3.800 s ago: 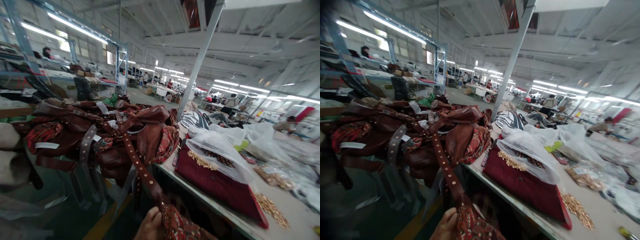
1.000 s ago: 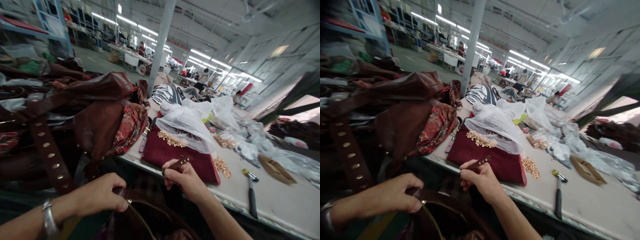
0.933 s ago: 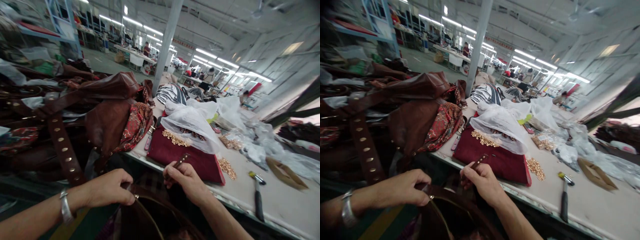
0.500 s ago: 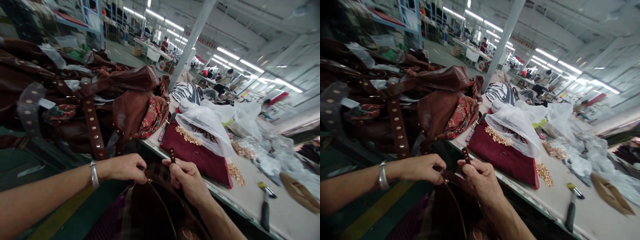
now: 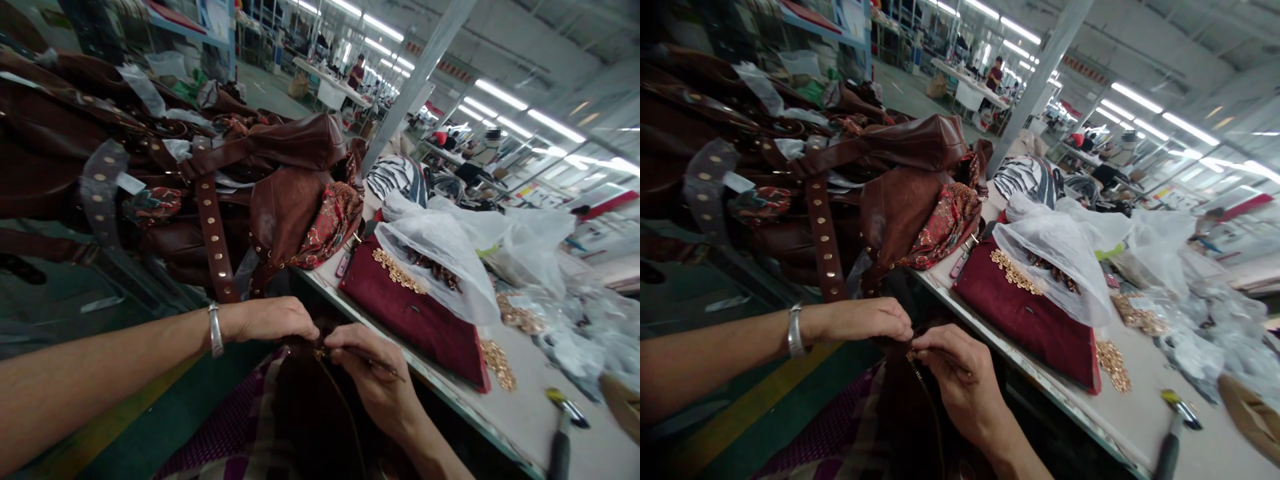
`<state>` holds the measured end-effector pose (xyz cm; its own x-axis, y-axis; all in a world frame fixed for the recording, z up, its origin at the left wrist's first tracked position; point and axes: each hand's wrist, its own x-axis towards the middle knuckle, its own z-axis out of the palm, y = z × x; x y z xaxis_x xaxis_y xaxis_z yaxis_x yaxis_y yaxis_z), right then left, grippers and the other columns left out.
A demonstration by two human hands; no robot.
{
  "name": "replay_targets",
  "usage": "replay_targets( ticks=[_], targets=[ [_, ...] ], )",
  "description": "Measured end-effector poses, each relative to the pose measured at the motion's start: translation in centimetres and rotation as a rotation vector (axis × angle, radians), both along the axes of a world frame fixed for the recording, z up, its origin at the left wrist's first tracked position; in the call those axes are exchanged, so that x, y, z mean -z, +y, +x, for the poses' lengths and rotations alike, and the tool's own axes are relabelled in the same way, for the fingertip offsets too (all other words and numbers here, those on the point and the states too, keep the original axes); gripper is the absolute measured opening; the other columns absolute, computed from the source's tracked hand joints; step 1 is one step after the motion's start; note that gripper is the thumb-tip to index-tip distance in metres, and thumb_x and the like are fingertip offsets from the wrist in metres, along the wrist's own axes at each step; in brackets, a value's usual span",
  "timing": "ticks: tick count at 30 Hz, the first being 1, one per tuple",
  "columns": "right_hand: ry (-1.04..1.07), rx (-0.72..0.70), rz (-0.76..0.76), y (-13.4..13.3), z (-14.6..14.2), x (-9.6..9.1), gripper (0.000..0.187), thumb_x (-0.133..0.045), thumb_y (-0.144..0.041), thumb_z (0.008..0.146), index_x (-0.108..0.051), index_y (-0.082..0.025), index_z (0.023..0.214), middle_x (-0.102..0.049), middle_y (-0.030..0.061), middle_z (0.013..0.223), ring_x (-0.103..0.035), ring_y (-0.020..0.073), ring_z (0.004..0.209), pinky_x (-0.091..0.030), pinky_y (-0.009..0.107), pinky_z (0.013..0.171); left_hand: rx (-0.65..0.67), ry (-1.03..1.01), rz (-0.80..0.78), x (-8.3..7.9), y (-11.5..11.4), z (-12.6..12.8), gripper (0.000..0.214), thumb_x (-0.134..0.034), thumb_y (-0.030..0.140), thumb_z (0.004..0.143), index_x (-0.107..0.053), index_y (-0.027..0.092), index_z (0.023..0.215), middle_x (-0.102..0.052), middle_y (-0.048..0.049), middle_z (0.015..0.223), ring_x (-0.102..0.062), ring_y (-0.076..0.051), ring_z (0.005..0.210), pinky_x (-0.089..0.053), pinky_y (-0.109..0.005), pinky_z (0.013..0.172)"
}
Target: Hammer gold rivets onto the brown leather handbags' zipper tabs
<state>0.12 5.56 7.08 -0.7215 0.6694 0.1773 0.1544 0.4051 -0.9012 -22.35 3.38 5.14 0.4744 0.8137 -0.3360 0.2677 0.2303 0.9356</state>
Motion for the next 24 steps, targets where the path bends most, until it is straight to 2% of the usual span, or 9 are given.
replay_targets(
  ticks=[2,6,12,18,22,24],
  targets=[
    [-0.020,-0.031,0.103,0.1,0.0,0.0,0.015,-0.059,-0.022,0.097,-0.073,-0.027,0.103,-0.069,0.0014,0.091,-0.065,0.0131,0.079,-0.052,0.022,0.071,0.004,-0.008,0.000,0.0,0.1,0.1,0.038,-0.054,0.052,0.075,-0.045,0.019,0.058,-0.032,0.0042,0.059,-0.029,-0.013,0.058,-0.021,-0.030,0.054],
    [-0.068,-0.040,0.153,0.3,0.2,0.2,0.018,-0.051,-0.021,0.101,-0.068,-0.026,0.104,-0.068,-0.0004,0.084,-0.064,0.0124,0.072,-0.051,0.022,0.068,0.018,-0.006,0.003,-0.3,0.4,0.2,0.039,-0.054,0.053,0.075,-0.045,0.019,0.058,-0.031,0.0044,0.059,-0.027,-0.013,0.058,-0.019,-0.031,0.055],
    [-0.077,-0.181,0.368,0.7,-0.1,0.2,0.019,-0.053,-0.011,0.099,-0.064,-0.024,0.107,-0.071,0.0022,0.095,-0.064,0.0146,0.085,-0.051,0.026,0.077,0.028,0.003,-0.020,-0.1,0.7,0.2,0.035,-0.058,0.049,0.070,-0.047,0.019,0.056,-0.030,0.0042,0.057,-0.025,-0.013,0.058,-0.017,-0.032,0.053],
    [-0.054,-0.218,0.396,1.1,-0.1,0.3,0.024,-0.055,-0.007,0.097,-0.063,-0.025,0.112,-0.071,0.0036,0.102,-0.065,0.0145,0.091,-0.053,0.027,0.081,-0.018,-0.035,-0.073,0.3,1.0,0.5,0.027,-0.058,0.044,0.065,-0.053,0.019,0.058,-0.035,0.0038,0.058,-0.030,-0.014,0.058,-0.021,-0.030,0.052],
    [-0.046,-0.191,0.428,1.4,0.0,0.3,0.026,-0.056,-0.008,0.097,-0.063,-0.025,0.116,-0.070,0.0049,0.108,-0.066,0.0154,0.098,-0.053,0.027,0.084,-0.041,-0.060,-0.071,0.3,1.1,0.8,0.026,-0.052,0.044,0.065,-0.046,0.020,0.056,-0.034,0.0032,0.060,-0.031,-0.014,0.060,-0.024,-0.030,0.054],
    [-0.072,-0.211,0.492,1.5,0.0,0.2,0.023,-0.057,-0.012,0.097,-0.063,-0.024,0.116,-0.070,0.0071,0.109,-0.066,0.0170,0.098,-0.054,0.028,0.082,-0.053,-0.062,-0.071,0.3,1.1,0.8,0.027,-0.049,0.044,0.065,-0.042,0.021,0.055,-0.034,0.0028,0.060,-0.031,-0.014,0.059,-0.024,-0.029,0.053]
  ],
)
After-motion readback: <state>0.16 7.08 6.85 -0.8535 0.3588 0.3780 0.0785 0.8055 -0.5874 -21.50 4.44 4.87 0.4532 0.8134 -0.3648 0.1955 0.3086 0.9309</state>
